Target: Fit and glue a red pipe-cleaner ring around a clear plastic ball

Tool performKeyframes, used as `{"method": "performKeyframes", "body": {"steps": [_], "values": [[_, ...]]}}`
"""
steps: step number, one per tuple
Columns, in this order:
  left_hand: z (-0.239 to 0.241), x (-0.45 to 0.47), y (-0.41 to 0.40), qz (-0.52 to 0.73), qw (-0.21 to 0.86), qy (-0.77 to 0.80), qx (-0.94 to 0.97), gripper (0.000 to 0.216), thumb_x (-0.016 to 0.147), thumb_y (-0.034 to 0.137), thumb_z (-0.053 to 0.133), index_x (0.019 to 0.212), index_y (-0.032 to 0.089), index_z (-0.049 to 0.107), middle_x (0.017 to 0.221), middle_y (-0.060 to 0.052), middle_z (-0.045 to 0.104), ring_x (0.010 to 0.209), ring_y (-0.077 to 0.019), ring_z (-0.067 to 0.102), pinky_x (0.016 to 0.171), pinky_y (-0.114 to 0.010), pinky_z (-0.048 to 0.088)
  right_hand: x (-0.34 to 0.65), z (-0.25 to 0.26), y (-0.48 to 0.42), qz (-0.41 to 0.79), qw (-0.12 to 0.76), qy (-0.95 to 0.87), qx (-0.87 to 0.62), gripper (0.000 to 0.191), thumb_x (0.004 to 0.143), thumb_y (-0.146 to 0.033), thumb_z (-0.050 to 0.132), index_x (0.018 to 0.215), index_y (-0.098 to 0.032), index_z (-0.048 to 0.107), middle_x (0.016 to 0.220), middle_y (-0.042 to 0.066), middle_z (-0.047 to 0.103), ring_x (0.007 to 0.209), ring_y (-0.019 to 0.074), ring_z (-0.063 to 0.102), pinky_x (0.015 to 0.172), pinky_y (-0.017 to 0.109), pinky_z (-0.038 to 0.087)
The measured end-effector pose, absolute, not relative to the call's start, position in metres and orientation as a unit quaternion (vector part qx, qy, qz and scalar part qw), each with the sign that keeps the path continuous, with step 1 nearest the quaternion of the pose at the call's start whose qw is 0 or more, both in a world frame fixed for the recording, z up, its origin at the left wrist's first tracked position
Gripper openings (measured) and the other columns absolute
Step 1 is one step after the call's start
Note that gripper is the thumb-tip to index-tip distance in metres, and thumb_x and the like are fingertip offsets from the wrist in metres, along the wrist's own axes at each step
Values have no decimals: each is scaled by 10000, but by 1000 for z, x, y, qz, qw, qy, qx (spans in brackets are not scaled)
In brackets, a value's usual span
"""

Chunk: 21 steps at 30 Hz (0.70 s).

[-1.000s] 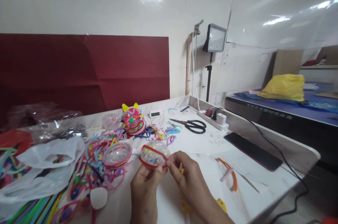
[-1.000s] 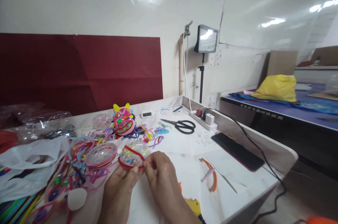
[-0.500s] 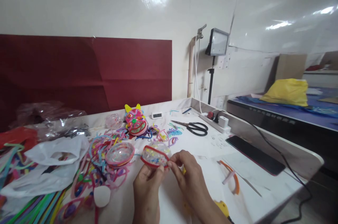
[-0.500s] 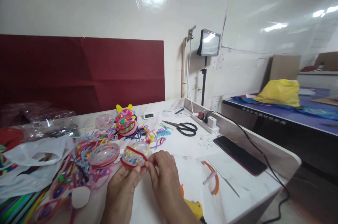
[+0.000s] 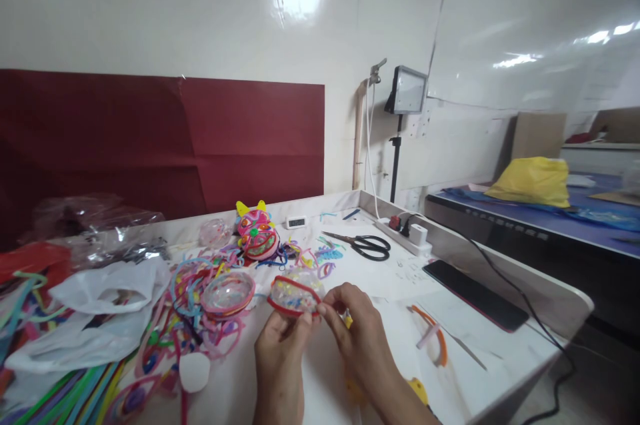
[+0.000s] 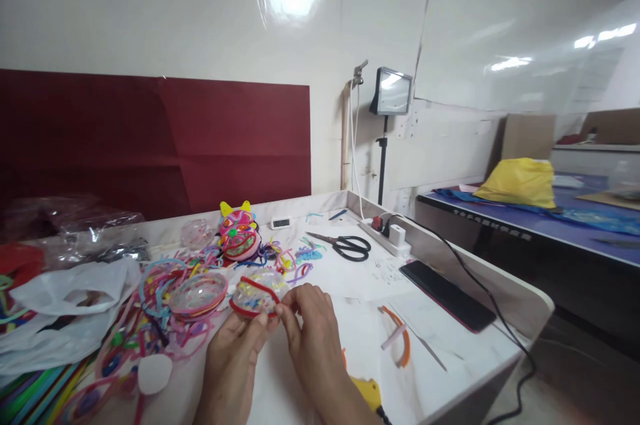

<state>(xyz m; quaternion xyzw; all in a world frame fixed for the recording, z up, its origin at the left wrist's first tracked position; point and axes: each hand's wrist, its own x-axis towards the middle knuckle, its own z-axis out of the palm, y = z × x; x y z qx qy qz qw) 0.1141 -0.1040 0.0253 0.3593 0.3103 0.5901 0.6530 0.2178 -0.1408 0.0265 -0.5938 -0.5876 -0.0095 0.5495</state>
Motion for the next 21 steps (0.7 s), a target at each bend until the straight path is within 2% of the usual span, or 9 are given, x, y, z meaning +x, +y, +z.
{"method": "performKeyframes", "body": {"steps": [8,14,21], "values": [[27,112,-104,578,658,307,372,421,592,240,827,969,115,689,907,-114,774,937,-267,707,885,-372,529,213,28,-138,-29,554,-588,-589,130,896,-208,553,769,-211,528,721,-1,587,686,172,515,661,298,374],[28,111,-101,601,648,297,361,393,597,194,814,961,129,682,959,-117,769,937,-247,709,835,-324,547,206,28,-134,-29,567,-577,-587,133,891,-235,550,761,-208,548,713,2,590,679,173,516,663,299,378],[33,105,-100,606,649,282,363,398,601,237,830,955,138,678,983,-111,756,964,-263,694,887,-377,521,193,34,-139,76,616,-513,-593,253,890,-403,523,738,-205,567,675,-1,575,649,168,501,617,282,361]]}}
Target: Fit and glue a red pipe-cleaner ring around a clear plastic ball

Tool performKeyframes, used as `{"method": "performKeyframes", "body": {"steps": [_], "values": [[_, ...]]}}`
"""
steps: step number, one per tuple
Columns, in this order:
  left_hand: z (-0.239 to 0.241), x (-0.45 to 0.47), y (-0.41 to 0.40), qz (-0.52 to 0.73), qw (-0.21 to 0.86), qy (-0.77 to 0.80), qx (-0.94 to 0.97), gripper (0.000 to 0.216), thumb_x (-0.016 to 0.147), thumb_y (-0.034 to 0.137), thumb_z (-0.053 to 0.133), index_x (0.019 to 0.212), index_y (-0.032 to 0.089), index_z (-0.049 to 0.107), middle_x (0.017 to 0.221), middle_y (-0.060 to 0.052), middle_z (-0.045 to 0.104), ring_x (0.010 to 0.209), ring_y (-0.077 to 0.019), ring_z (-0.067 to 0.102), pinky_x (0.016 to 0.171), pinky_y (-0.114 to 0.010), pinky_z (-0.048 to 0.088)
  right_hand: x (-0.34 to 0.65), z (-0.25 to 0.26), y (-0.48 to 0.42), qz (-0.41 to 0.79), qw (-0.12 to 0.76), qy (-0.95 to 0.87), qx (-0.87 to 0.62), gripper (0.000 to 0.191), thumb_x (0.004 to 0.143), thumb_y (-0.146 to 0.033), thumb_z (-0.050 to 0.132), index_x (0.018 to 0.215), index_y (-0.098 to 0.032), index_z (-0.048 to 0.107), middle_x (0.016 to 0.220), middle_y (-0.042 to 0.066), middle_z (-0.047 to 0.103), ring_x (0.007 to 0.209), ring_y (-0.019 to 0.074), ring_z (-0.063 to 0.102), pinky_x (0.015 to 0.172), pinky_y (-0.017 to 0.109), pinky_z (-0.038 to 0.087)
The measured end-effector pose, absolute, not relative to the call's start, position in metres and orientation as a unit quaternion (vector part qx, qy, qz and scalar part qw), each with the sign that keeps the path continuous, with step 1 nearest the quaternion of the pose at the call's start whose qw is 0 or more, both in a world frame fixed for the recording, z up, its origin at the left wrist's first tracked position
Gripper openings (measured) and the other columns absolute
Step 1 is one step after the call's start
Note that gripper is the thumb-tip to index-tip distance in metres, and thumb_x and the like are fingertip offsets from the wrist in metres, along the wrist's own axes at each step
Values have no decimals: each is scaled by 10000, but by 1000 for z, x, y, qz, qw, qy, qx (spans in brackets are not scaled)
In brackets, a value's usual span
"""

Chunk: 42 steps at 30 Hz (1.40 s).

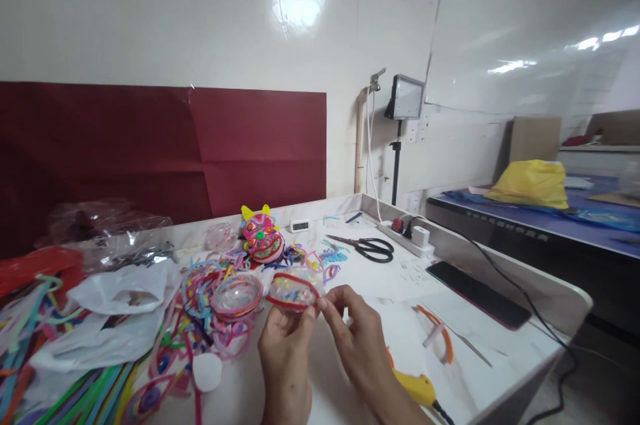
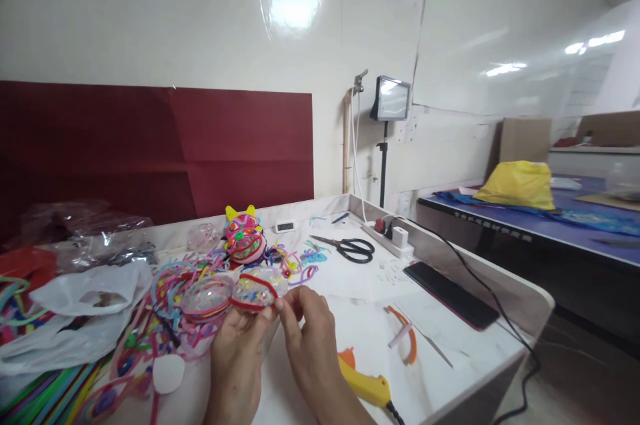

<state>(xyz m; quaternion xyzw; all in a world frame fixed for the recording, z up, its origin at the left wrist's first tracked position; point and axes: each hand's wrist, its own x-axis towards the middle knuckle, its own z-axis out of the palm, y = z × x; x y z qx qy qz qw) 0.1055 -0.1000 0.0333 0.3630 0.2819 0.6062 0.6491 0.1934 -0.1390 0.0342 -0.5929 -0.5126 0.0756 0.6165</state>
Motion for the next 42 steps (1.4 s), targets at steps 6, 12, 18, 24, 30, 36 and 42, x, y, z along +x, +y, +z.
{"method": "performKeyframes", "body": {"steps": [6,12,18,24,30,36,42], "values": [[33,104,-101,612,633,275,388,329,640,217,803,929,145,663,900,-75,752,891,-219,699,818,-321,532,183,37,-145,272,672,-391,-566,401,789,-564,602,687,-179,560,565,-42,478,550,121,413,537,249,313],[33,104,-101,626,612,295,382,384,558,144,830,904,164,666,821,-38,749,856,-205,705,775,-279,542,172,36,-139,437,714,-269,-476,470,617,-578,763,661,-160,553,458,-86,429,428,63,339,469,220,227],[31,105,-99,633,606,299,379,354,561,181,833,878,166,675,805,-40,750,806,-199,716,715,-263,565,166,32,-131,522,758,-175,-349,497,461,-510,878,608,-140,580,445,-77,468,404,38,355,446,187,226],[26,104,-98,623,613,316,370,393,565,181,840,919,172,668,849,-50,749,863,-220,715,719,-270,574,158,28,-127,537,791,-107,-274,444,439,-429,913,568,-137,606,436,-67,493,418,42,392,441,170,282],[26,102,-97,623,606,317,380,342,603,186,823,904,172,660,833,-31,739,803,-169,700,704,-226,557,152,31,-125,558,798,-57,-223,379,431,-314,925,602,-127,643,483,-49,555,463,57,469,452,162,353],[31,102,-102,623,606,306,389,327,631,194,812,891,177,615,793,-16,718,763,-156,691,684,-229,557,148,32,-122,562,809,-51,-168,296,484,-231,891,619,-136,645,563,-19,626,532,103,571,470,194,431],[26,105,-101,629,611,305,372,420,646,205,807,974,201,544,759,-1,714,729,-167,706,666,-265,575,147,33,-121,550,811,-44,-192,272,496,-255,853,614,-143,635,569,-4,656,528,131,594,465,219,461]]}}
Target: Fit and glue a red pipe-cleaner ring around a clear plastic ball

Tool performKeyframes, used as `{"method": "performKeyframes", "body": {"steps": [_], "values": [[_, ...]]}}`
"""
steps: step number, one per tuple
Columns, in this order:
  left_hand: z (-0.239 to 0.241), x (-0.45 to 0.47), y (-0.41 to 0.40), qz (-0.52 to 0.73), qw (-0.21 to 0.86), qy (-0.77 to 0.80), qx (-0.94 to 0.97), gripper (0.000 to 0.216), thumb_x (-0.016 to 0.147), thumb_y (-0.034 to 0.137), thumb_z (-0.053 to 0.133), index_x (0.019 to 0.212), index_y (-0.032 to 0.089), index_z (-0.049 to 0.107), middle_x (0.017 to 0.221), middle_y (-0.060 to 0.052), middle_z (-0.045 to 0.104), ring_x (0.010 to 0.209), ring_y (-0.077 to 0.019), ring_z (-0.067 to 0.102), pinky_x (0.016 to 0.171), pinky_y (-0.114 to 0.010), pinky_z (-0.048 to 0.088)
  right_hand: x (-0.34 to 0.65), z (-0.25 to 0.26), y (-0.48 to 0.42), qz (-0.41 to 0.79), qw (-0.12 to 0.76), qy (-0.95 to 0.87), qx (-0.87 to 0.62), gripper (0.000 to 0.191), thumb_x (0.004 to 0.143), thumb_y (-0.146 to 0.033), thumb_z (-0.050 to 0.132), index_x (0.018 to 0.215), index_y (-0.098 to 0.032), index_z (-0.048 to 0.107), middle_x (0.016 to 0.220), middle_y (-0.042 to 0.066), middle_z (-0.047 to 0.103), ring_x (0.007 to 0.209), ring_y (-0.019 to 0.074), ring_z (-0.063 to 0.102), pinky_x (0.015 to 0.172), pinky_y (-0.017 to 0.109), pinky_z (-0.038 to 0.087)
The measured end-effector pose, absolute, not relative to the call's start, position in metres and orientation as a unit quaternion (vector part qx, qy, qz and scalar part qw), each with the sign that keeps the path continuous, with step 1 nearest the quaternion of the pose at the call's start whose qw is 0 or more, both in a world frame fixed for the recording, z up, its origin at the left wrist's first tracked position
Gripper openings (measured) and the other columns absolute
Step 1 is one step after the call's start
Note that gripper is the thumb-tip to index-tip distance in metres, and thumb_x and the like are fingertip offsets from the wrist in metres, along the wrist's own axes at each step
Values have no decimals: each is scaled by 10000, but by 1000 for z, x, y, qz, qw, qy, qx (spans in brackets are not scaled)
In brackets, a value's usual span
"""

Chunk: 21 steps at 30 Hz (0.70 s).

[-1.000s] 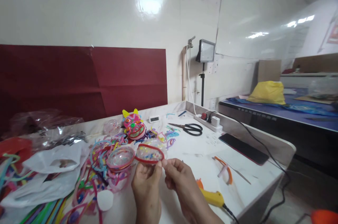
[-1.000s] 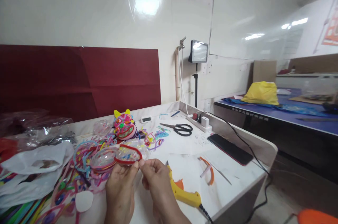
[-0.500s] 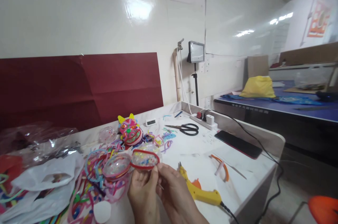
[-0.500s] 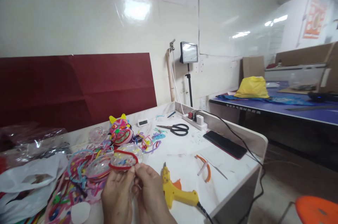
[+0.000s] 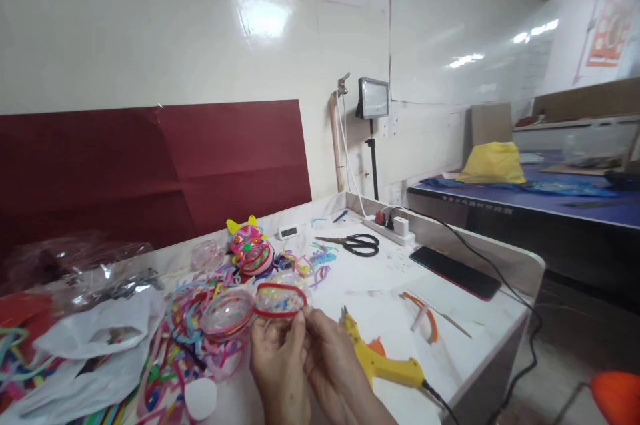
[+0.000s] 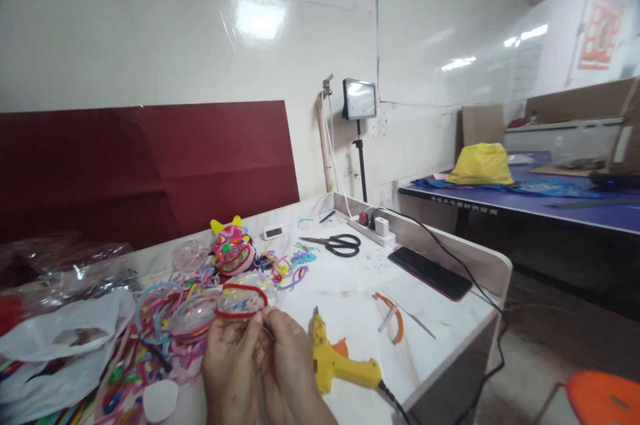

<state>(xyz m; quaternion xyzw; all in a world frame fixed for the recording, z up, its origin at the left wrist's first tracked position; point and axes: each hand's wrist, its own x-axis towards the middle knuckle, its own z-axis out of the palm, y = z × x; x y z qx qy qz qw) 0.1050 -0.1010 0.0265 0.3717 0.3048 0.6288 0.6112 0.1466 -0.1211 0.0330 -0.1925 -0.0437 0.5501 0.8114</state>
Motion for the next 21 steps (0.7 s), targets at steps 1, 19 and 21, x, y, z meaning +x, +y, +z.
{"method": "performKeyframes", "body": {"steps": [1,19,21], "values": [[25,106,-100,628,611,305,373,433,639,212,813,978,198,544,764,-7,719,738,-173,710,677,-273,578,147,34,-121,545,814,-44,-195,268,496,-254,848,608,-142,632,579,5,667,530,132,596,465,219,464],[13,113,-118,570,661,210,440,395,671,352,781,988,209,594,1010,-67,696,1022,-240,651,877,-321,516,167,53,-132,499,846,-18,-185,183,477,-175,779,478,-160,596,482,-6,616,472,98,561,474,194,505],[13,113,-119,565,650,211,463,380,680,367,764,980,202,599,1041,-81,692,1081,-257,628,918,-334,493,179,55,-133,459,864,-42,-203,166,510,-179,774,501,-160,609,497,-5,634,482,103,584,490,202,520]]}}
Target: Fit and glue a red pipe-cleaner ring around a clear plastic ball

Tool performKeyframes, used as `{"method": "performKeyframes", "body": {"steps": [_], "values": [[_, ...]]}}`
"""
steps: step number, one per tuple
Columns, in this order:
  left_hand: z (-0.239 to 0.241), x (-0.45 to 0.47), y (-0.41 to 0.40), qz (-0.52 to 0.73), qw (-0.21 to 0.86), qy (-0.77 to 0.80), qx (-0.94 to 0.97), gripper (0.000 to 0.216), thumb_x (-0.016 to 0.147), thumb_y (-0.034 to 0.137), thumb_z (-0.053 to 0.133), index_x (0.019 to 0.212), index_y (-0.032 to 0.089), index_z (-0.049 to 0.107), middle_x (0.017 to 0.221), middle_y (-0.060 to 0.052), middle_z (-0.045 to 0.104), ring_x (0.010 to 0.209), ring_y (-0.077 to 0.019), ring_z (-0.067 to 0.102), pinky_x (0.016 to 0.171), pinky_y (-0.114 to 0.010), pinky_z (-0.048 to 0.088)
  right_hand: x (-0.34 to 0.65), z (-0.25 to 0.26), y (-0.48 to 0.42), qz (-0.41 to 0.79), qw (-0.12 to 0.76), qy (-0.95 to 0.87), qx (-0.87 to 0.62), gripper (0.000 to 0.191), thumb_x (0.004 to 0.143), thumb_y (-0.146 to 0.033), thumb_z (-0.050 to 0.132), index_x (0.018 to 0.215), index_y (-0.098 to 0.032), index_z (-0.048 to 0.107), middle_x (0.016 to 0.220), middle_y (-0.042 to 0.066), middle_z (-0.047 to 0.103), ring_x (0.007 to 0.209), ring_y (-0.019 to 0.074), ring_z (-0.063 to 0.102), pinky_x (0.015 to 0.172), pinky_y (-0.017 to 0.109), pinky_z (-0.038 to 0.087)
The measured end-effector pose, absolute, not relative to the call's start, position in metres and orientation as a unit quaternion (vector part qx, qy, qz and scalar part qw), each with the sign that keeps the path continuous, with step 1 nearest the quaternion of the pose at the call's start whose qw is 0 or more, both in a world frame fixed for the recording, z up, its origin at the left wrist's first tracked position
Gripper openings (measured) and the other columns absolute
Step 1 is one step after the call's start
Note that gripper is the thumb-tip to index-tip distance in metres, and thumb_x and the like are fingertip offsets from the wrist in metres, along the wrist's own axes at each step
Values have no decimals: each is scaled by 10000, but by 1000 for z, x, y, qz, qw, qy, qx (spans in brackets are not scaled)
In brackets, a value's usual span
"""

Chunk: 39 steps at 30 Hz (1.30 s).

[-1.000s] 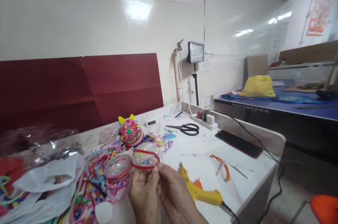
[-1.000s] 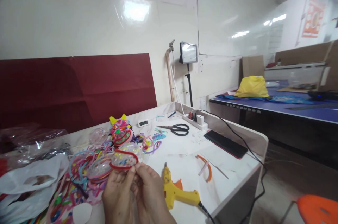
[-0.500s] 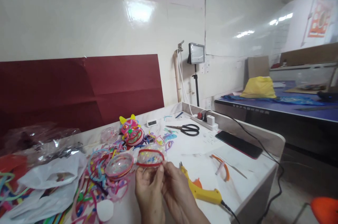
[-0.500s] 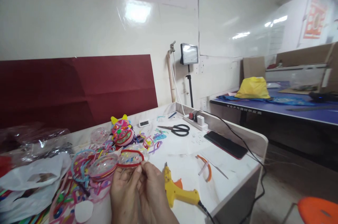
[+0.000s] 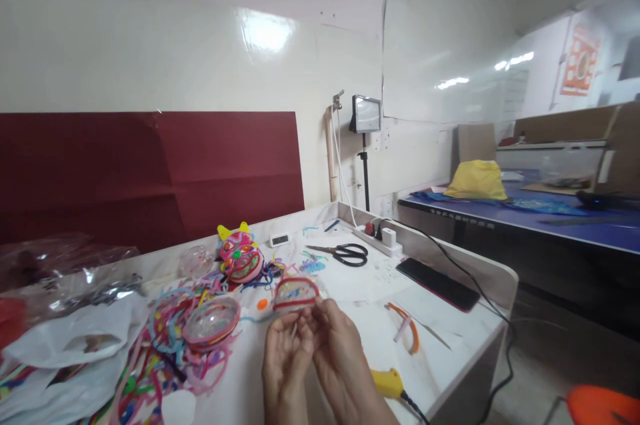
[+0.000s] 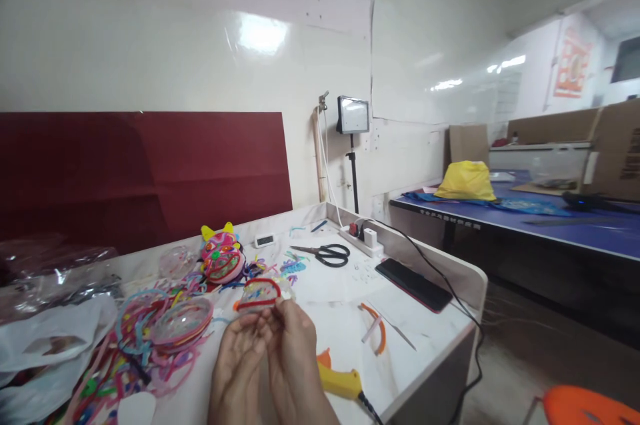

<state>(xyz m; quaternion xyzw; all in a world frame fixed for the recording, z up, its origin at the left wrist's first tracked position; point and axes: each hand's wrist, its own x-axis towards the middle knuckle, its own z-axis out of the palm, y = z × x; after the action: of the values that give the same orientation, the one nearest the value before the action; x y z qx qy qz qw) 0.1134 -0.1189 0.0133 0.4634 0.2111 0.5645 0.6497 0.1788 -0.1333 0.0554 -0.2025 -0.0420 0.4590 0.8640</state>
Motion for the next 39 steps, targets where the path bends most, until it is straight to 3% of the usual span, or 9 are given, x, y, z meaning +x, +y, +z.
{"method": "performKeyframes", "body": {"steps": [5,8,11,14,18,21,25,29,39], "values": [[14,110,-117,549,471,314,615,230,786,361,630,958,208,623,1003,-71,673,912,-220,646,804,-330,512,234,60,-145,398,883,-57,-241,154,530,-151,777,549,-148,624,498,-11,651,509,108,629,551,209,556],[12,109,-117,450,330,243,793,128,798,259,580,897,219,652,921,-65,682,866,-225,645,776,-343,522,268,61,-156,368,892,-71,-254,150,545,-141,775,583,-140,630,512,1,665,507,107,635,566,210,564],[2,112,-121,332,219,195,896,252,775,241,599,1017,212,662,1023,-108,682,972,-255,645,836,-368,528,290,61,-168,350,896,-80,-261,163,548,-141,785,610,-137,634,526,2,670,523,118,650,570,220,573],[-13,116,-128,227,113,290,923,480,732,237,631,1207,180,591,1048,-145,697,948,-288,670,807,-384,532,302,59,-178,344,897,-75,-267,190,528,-149,804,599,-138,628,520,-5,665,510,118,644,560,232,583],[-18,120,-134,111,75,374,918,600,726,157,581,1316,213,486,1014,-93,734,848,-257,711,714,-324,530,315,54,-188,343,898,-65,-270,218,523,-153,817,584,-155,608,509,-26,650,514,118,642,577,248,592],[-9,121,-132,119,54,346,929,588,773,141,517,1354,203,446,1130,-117,690,947,-242,680,797,-334,517,324,49,-196,341,899,-57,-270,216,549,-171,815,612,-167,609,535,-25,661,533,124,647,596,260,593],[2,126,-124,110,3,219,970,543,754,138,593,1285,220,518,1152,-99,658,1016,-272,613,870,-397,488,335,46,-208,333,900,-52,-276,227,556,-182,819,628,-168,604,552,-24,663,542,124,642,609,264,592],[-2,142,-117,112,-87,95,985,485,746,117,671,1210,178,542,1101,-80,679,973,-283,619,824,-410,488,343,46,-217,329,902,-54,-273,234,535,-174,829,651,-156,626,614,-4,694,556,120,643,606,247,591],[3,168,-109,96,-218,22,971,259,815,-35,444,889,176,574,820,-53,630,722,-232,572,711,-394,436,355,49,-229,322,907,-48,-266,311,466,-199,894,684,-122,686,633,7,706,575,120,649,643,249,609]]}}
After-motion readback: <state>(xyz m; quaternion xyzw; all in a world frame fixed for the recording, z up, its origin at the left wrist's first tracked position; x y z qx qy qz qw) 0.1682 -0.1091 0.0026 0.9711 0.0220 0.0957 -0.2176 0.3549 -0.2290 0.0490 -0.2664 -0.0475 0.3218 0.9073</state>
